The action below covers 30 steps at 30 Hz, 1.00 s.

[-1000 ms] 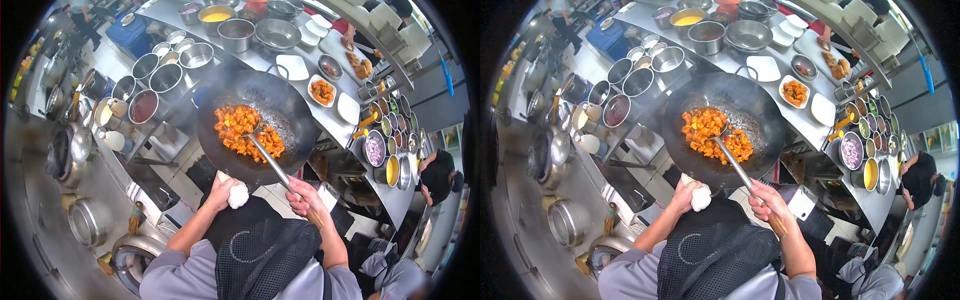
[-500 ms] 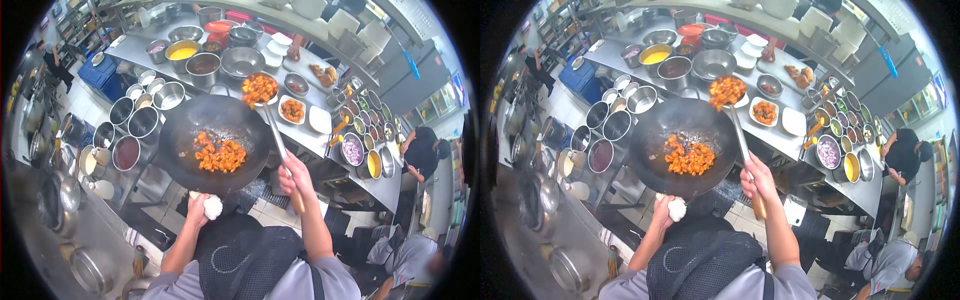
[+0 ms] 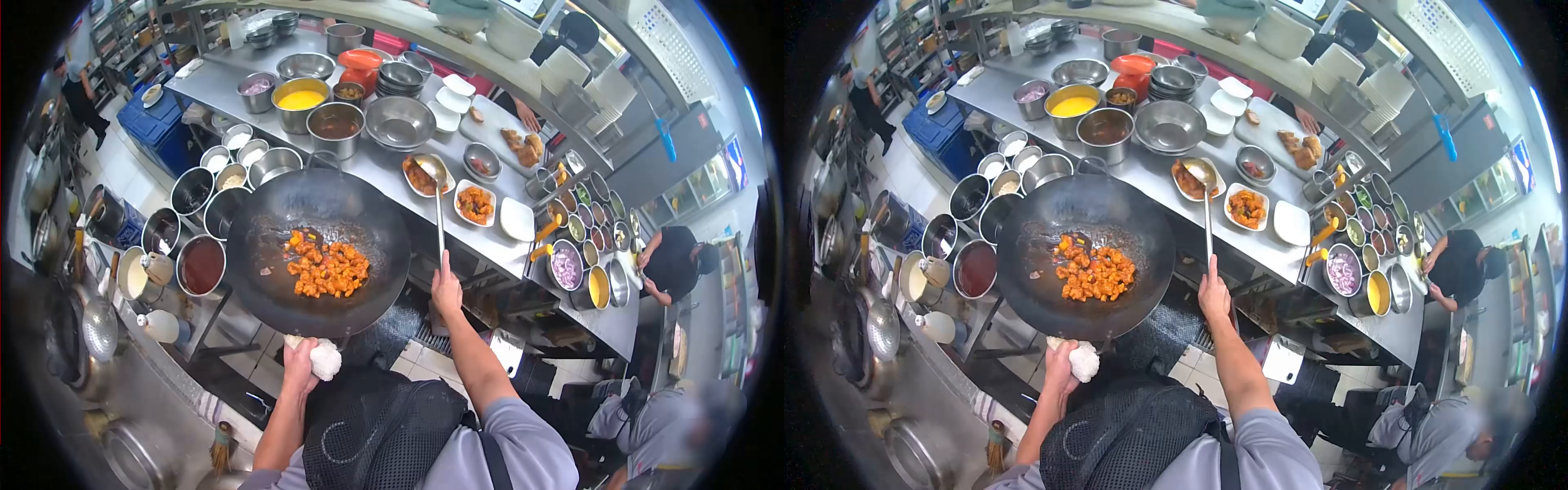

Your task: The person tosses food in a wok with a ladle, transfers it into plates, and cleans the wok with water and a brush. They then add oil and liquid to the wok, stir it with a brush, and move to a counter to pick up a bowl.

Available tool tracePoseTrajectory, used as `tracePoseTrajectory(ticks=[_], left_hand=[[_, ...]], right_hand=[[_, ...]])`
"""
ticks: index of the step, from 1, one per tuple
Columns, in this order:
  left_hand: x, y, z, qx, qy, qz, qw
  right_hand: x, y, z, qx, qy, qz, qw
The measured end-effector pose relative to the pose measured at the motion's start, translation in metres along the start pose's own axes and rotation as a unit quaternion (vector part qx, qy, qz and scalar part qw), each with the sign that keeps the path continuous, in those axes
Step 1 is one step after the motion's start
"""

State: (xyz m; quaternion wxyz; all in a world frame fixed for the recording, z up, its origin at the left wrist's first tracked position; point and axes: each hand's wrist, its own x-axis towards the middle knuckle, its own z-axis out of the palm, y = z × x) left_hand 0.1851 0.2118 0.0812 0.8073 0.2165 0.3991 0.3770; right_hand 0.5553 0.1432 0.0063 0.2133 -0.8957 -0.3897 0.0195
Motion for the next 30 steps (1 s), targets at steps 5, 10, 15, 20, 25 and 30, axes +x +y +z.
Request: tracePoseTrajectory(ticks=[5, 10, 15, 20, 25, 30], left_hand=[[0.010, 0.001, 0.011, 0.006, -0.001, -0.013, 1.000], [0.021, -0.007, 0.017, -0.005, -0.035, -0.030, 0.999], [0.019, -0.007, 0.032, -0.019, -0.034, -0.029, 0.999], [0.011, -0.005, 0.045, -0.045, -0.033, -0.075, 0.996], [-0.054, 0.023, 0.081, -0.010, 0.065, -0.028, 0.997], [-0.012, -0.037, 0.023, -0.083, -0.067, -0.133, 0.985]], right_hand=[[0.006, 0.024, -0.012, -0.038, 0.025, -0.027, 0.999], [0.011, 0.014, -0.054, -0.002, 0.081, -0.075, 0.994], [-0.015, -0.038, -0.153, 0.100, 0.152, -0.177, 0.967], [-0.107, -0.035, -0.120, 0.089, 0.052, -0.155, 0.983], [-0.166, -0.019, -0.150, 0.121, -0.052, -0.146, 0.980], [-0.124, -0.042, -0.182, 0.168, -0.111, -0.076, 0.977]])
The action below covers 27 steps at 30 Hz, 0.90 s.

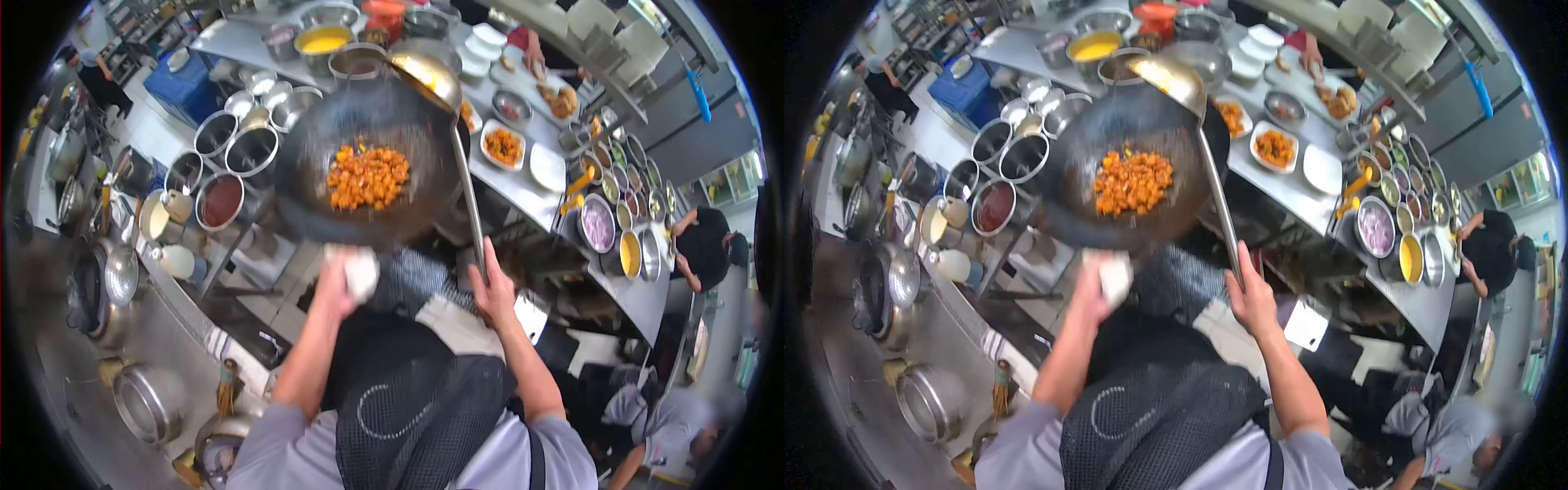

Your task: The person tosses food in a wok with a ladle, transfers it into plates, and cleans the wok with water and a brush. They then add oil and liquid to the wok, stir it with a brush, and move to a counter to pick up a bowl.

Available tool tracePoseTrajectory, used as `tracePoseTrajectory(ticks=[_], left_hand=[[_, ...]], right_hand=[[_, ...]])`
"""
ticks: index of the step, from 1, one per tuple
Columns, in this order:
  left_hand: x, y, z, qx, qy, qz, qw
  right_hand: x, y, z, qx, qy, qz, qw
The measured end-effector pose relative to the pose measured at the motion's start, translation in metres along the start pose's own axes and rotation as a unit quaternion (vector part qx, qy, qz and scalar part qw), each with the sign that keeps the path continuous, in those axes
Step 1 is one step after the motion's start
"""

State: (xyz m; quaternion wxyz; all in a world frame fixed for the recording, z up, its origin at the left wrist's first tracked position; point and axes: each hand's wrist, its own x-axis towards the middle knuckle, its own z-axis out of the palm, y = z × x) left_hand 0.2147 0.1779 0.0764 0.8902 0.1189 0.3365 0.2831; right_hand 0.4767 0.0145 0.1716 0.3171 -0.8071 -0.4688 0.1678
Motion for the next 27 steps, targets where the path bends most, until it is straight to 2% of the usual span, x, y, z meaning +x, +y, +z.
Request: tracePoseTrajectory(ticks=[1, 3, 4, 6, 8, 11, 13, 14, 16, 18, 20, 21, 22, 23, 25, 27], left_hand=[[-0.002, -0.012, 0.003, 0.006, 0.018, -0.008, 1.000], [-0.076, -0.039, 0.044, 0.034, 0.196, 0.107, 0.974], [-0.079, -0.037, 0.035, 0.035, 0.204, 0.110, 0.972], [-0.086, -0.047, 0.005, 0.079, 0.132, 0.031, 0.988], [-0.062, -0.049, 0.010, 0.060, 0.089, 0.045, 0.993], [-0.044, -0.049, 0.030, 0.022, 0.071, 0.067, 0.995], [-0.043, -0.046, 0.053, 0.051, 0.079, 0.123, 0.988], [-0.034, -0.055, 0.035, 0.089, 0.056, 0.142, 0.984], [-0.033, -0.068, 0.035, 0.190, 0.051, 0.256, 0.947], [-0.023, -0.067, 0.021, 0.311, 0.056, 0.323, 0.892], [-0.014, -0.064, 0.008, 0.361, 0.078, 0.322, 0.872], [-0.016, -0.065, 0.005, 0.405, 0.096, 0.315, 0.853], [-0.018, -0.064, 0.016, 0.374, 0.088, 0.336, 0.860], [-0.018, -0.067, 0.019, 0.330, 0.088, 0.332, 0.879], [-0.018, -0.078, 0.014, 0.257, 0.090, 0.255, 0.928], [-0.021, -0.088, 0.008, 0.226, 0.107, 0.206, 0.946]], right_hand=[[0.004, 0.003, -0.013, -0.002, 0.015, -0.040, 0.999], [-0.024, 0.022, -0.025, 0.046, 0.020, -0.066, 0.997], [-0.035, 0.023, -0.025, 0.045, 0.035, -0.079, 0.995], [-0.044, 0.025, -0.023, 0.052, -0.006, -0.044, 0.998], [-0.029, 0.021, -0.019, 0.047, -0.045, 0.014, 0.998], [-0.011, 0.016, -0.010, 0.047, -0.017, -0.030, 0.998], [0.000, 0.008, -0.016, 0.051, -0.005, -0.053, 0.997], [0.006, 0.004, -0.021, 0.061, 0.000, -0.058, 0.996], [0.021, -0.009, -0.028, 0.076, 0.002, -0.060, 0.995], [0.033, -0.017, -0.029, 0.062, -0.049, -0.040, 0.996], [0.031, -0.018, -0.025, 0.099, -0.146, -0.030, 0.984], [0.022, -0.024, -0.031, 0.124, -0.217, -0.012, 0.968], [0.015, -0.038, -0.037, 0.230, -0.301, 0.084, 0.921], [0.011, -0.031, -0.031, 0.315, -0.339, 0.131, 0.877], [0.012, -0.024, -0.028, 0.384, -0.400, 0.258, 0.791], [0.007, -0.021, -0.020, 0.448, -0.405, 0.322, 0.729]])
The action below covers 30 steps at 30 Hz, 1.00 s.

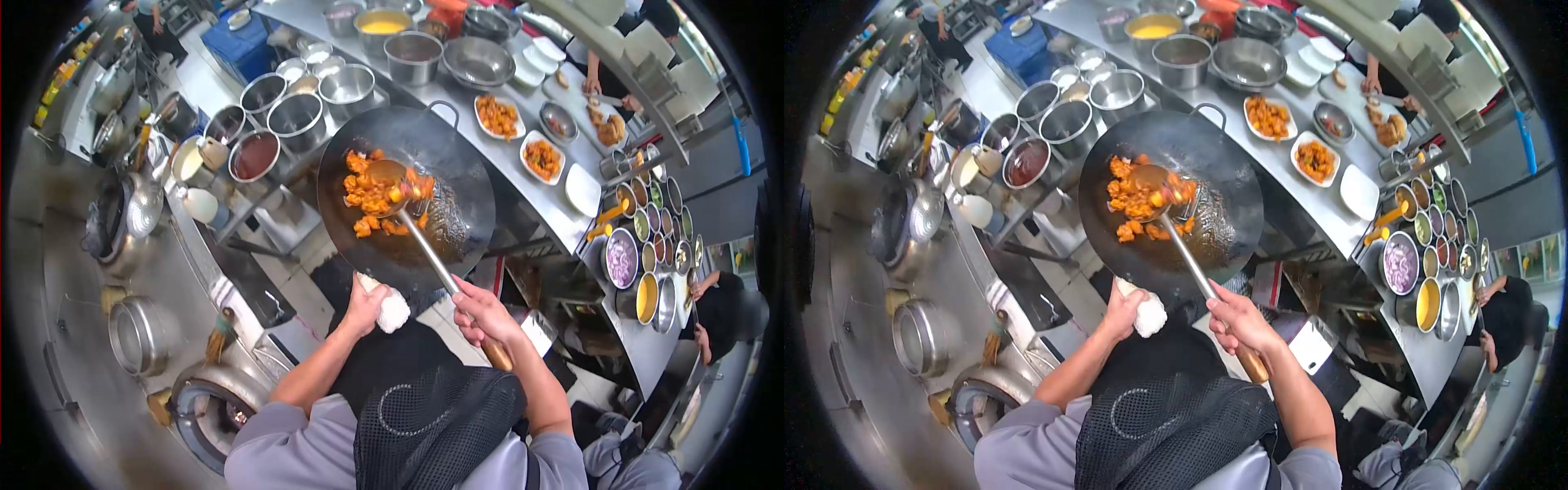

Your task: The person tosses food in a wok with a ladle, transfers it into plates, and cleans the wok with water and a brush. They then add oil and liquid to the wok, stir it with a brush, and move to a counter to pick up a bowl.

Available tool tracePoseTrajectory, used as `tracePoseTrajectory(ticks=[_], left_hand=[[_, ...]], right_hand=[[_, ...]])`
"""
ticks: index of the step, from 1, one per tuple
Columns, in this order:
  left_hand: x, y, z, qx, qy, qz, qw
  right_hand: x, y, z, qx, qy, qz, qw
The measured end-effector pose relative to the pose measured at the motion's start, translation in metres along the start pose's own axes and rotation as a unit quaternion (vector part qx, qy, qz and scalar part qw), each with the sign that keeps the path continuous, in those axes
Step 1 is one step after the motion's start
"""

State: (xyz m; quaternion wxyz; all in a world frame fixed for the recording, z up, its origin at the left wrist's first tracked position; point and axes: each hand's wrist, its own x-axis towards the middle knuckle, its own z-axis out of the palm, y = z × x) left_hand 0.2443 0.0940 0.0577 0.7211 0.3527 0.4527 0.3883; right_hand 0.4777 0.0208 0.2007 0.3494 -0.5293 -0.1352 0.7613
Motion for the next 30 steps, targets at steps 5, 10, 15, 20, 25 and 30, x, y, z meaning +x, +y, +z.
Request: tracePoseTrajectory(ticks=[5, 10, 15, 20, 25, 30], left_hand=[[-0.008, -0.004, -0.016, -0.087, 0.005, -0.137, 0.987], [-0.003, 0.029, -0.007, -0.101, -0.022, -0.167, 0.981], [0.019, 0.041, -0.011, -0.093, -0.049, -0.181, 0.978], [0.020, 0.068, -0.010, -0.104, -0.024, -0.184, 0.977], [0.042, 0.072, -0.024, -0.099, -0.029, -0.189, 0.977], [0.049, 0.097, -0.014, -0.150, 0.010, -0.204, 0.967]], right_hand=[[0.008, 0.026, -0.030, 0.238, -0.117, 0.064, 0.962], [-0.016, 0.021, -0.022, 0.215, -0.054, 0.008, 0.975], [-0.036, -0.005, -0.017, 0.102, 0.084, -0.104, 0.986], [-0.048, -0.020, -0.016, -0.004, 0.180, -0.138, 0.974], [-0.024, -0.038, -0.009, -0.088, 0.219, -0.146, 0.961], [-0.011, -0.042, -0.005, 0.075, 0.132, -0.159, 0.976]])
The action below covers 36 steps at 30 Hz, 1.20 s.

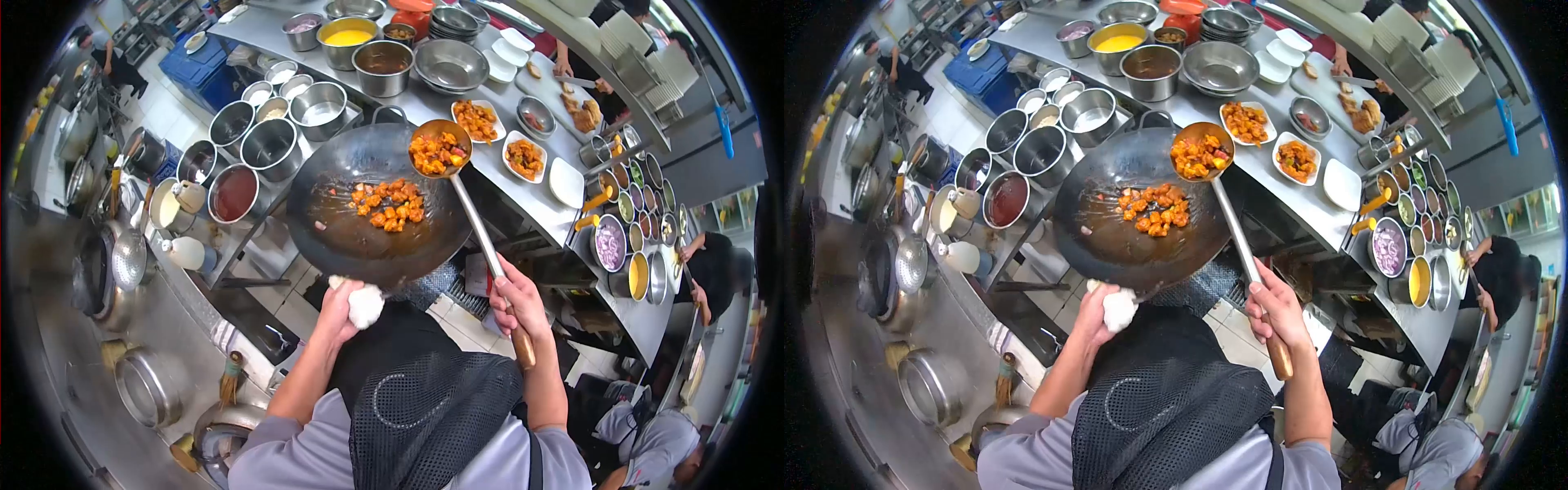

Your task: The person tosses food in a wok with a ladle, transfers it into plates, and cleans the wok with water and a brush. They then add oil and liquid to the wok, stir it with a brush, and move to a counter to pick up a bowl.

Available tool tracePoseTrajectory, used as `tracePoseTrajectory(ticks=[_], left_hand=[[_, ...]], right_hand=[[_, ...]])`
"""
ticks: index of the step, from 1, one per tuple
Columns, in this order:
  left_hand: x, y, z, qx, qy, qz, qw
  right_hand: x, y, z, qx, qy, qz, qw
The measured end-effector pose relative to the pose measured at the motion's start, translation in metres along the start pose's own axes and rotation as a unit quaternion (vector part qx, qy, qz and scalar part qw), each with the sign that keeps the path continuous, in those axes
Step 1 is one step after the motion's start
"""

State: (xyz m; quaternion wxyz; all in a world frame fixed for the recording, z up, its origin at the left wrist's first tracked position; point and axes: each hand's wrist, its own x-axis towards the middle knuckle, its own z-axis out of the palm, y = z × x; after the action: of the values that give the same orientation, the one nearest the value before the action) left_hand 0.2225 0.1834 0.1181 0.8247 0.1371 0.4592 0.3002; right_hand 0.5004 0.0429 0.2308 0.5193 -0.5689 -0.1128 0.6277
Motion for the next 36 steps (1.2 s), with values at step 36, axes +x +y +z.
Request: tracePoseTrajectory(ticks=[36], left_hand=[[-0.021, -0.069, -0.050, 0.070, -0.006, 0.050, 0.996]], right_hand=[[0.026, 0.075, 0.001, 0.139, -0.125, 0.192, 0.963]])
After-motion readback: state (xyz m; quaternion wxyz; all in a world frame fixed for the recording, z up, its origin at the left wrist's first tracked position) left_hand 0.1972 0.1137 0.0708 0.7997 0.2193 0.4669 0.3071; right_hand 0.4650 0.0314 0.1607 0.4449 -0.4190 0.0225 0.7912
